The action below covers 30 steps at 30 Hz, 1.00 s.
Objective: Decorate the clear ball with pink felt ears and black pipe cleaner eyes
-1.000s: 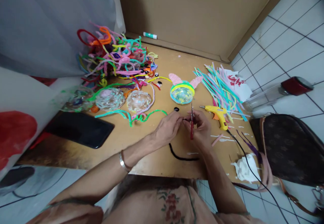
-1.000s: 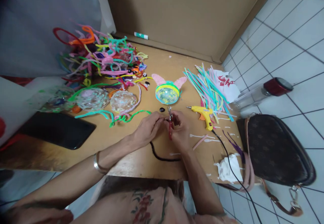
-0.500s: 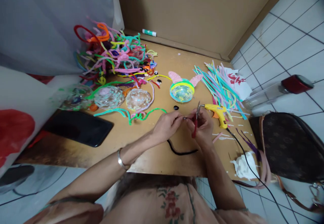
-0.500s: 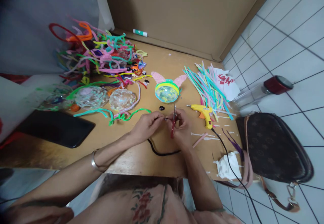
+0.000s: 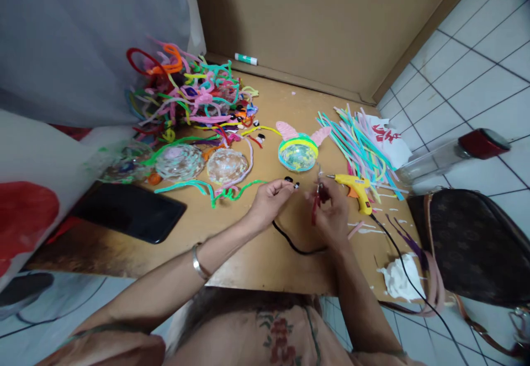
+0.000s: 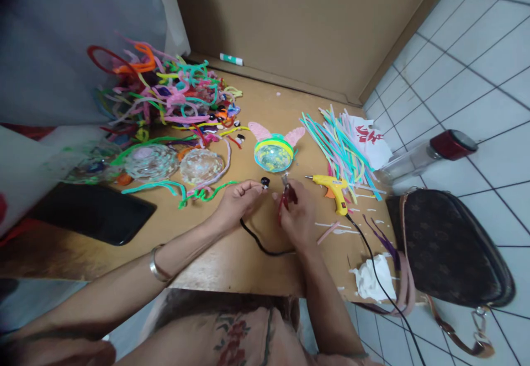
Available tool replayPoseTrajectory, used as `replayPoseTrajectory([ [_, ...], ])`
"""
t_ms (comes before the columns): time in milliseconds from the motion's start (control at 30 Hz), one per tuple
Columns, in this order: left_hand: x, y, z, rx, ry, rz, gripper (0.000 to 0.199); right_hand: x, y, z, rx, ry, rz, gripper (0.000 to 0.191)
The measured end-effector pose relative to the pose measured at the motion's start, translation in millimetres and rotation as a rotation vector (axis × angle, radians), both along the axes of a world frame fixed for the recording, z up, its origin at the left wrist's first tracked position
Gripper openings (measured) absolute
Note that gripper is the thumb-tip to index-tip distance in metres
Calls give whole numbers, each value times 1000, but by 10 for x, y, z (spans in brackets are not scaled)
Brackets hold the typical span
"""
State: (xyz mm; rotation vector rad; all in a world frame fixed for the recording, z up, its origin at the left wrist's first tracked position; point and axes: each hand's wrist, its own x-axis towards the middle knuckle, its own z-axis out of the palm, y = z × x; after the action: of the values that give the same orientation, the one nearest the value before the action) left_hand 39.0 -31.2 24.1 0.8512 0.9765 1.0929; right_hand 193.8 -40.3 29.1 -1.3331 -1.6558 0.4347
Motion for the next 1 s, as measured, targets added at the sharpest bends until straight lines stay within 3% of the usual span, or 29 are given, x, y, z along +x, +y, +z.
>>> replayPoseTrajectory([
  [100, -8, 34, -59, 58, 101, 120, 34, -1, -40, -14, 195, -440, -75, 22],
  [233, -27, 36, -83, 77, 81, 127, 34, -52, -62, -48, 272, -661, -84, 24],
  [467, -36, -19, -41, 86, 43, 25, 34, -59, -47, -75, 221, -744, -55, 24],
  [733, -53, -18, -29, 171, 159, 40, 27, -23, -44, -95, 328, -777, -70, 21],
  [1000, -50, 15, -98, 202, 138, 48, 26, 15, -56, -124, 267, -715, -14, 23],
])
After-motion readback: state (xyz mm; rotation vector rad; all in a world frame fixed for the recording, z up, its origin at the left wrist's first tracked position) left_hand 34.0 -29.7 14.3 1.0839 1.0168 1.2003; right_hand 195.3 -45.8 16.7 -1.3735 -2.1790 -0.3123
